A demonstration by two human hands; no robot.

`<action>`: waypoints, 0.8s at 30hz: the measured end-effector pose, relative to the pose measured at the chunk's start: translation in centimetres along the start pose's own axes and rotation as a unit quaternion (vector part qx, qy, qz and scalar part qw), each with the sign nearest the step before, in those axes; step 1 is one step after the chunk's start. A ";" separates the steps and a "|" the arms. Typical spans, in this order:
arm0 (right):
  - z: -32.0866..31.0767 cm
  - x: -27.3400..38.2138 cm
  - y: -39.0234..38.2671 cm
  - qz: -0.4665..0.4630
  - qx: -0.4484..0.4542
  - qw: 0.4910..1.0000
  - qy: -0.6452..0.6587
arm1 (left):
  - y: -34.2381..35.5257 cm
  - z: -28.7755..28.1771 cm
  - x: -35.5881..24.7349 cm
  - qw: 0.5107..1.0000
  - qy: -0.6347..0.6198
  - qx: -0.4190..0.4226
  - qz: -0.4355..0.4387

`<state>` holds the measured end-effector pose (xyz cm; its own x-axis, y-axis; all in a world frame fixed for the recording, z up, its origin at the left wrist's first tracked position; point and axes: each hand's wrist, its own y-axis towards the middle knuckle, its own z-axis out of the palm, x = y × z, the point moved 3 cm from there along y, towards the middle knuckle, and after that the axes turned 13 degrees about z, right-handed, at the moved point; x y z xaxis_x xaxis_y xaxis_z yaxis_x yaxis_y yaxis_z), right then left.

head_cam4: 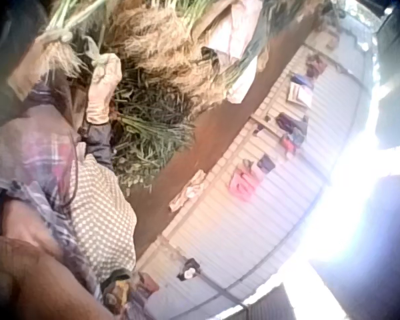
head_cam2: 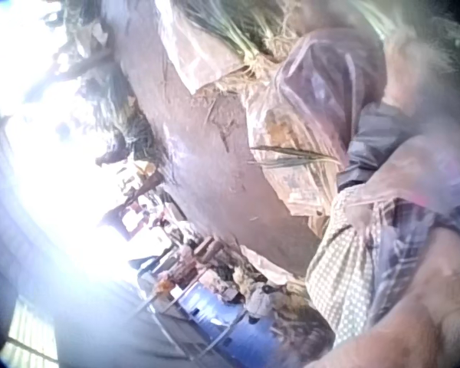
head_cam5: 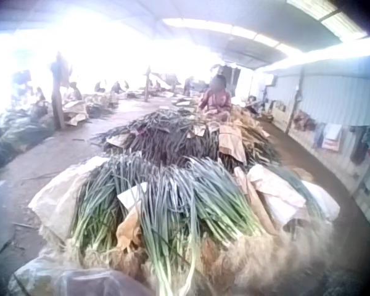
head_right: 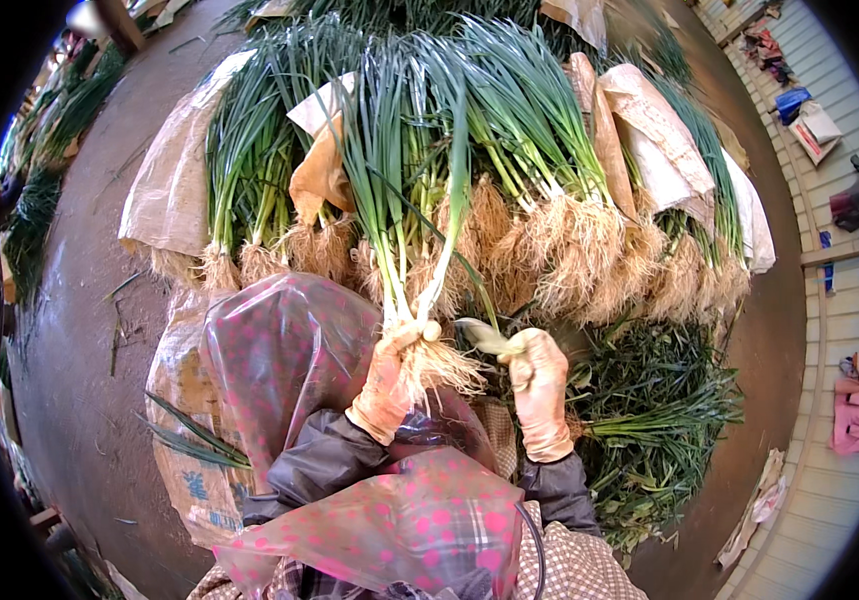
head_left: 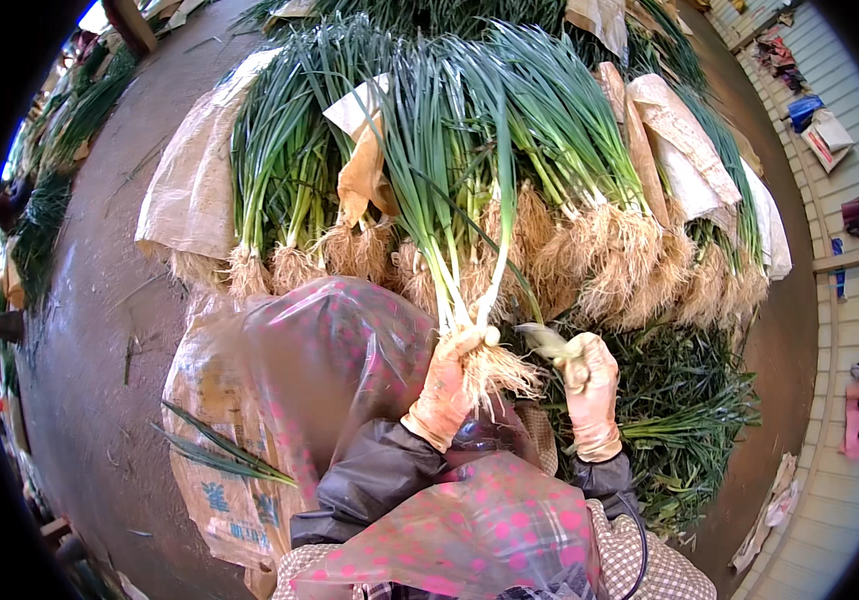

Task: The person is cleaning and trimming bundles of green onions by hand and with a small knife, peeling away outer layers and removing soil.

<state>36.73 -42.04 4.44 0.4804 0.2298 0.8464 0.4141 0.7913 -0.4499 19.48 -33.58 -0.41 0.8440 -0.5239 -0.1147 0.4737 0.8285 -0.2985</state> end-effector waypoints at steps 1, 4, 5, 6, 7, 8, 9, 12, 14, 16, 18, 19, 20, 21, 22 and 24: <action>-1.7 -0.8 0.4 0.043 -0.068 0.995 0.055 | -0.1 0.4 0.2 0.999 -0.028 0.015 -0.028; -3.7 -2.9 2.7 0.098 0.033 0.993 -0.062 | -0.8 2.7 0.3 0.998 -0.033 0.041 -0.043; -0.6 -1.5 2.4 0.108 0.075 0.985 -0.111 | -0.8 2.8 0.3 0.998 -0.020 0.042 -0.040; 1.0 -1.6 3.7 0.087 0.143 0.982 -0.093 | -0.9 3.0 0.7 0.998 -0.007 0.045 -0.046; 2.5 -1.8 4.9 0.065 0.211 0.973 -0.073 | -0.7 2.6 1.0 0.996 0.014 0.060 -0.065; 4.5 -1.0 5.6 0.098 0.194 0.971 -0.102 | -0.6 1.7 1.1 0.994 0.038 0.062 -0.077; 6.3 0.0 5.9 0.130 0.176 0.967 -0.130 | -0.6 0.6 1.3 0.992 0.062 0.063 -0.090; 6.5 2.2 5.3 0.029 0.066 0.981 -0.182 | -0.8 0.5 0.8 0.988 0.100 0.100 -0.058; 2.4 3.4 4.3 -0.032 -0.129 0.984 -0.122 | -1.8 2.9 0.0 0.988 0.094 0.104 -0.069; -4.2 4.3 2.2 -0.079 -0.269 0.960 0.000 | -3.5 5.7 -0.8 0.984 0.012 0.145 -0.101; -16.6 2.1 0.5 -0.221 -0.353 0.903 0.100 | -3.9 6.1 -0.3 0.957 0.075 0.261 -0.103; -18.9 0.4 -0.9 -0.184 -0.413 0.877 0.165 | -3.7 5.9 0.1 0.933 0.115 0.338 -0.039; -16.8 -0.1 -2.5 -0.101 -0.399 0.904 0.118 | -3.7 5.4 0.7 0.945 0.155 0.280 -0.072; -19.4 -2.5 -4.0 0.088 -0.388 0.916 -0.054 | -3.6 5.5 1.3 0.948 0.193 0.229 -0.107; -16.3 -2.0 -4.3 0.125 -0.276 0.910 -0.282 | -3.1 6.2 1.3 0.956 0.175 0.198 -0.129; -11.4 -1.1 -2.1 0.094 -0.204 0.886 -0.405 | -1.2 4.1 2.4 0.951 0.226 0.164 -0.133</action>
<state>44.13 -50.42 1.26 -0.0738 0.7976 0.5987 0.7095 0.4639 -0.5305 21.93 -35.01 3.58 0.5238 -0.6934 -0.4948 0.7706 0.6332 -0.0716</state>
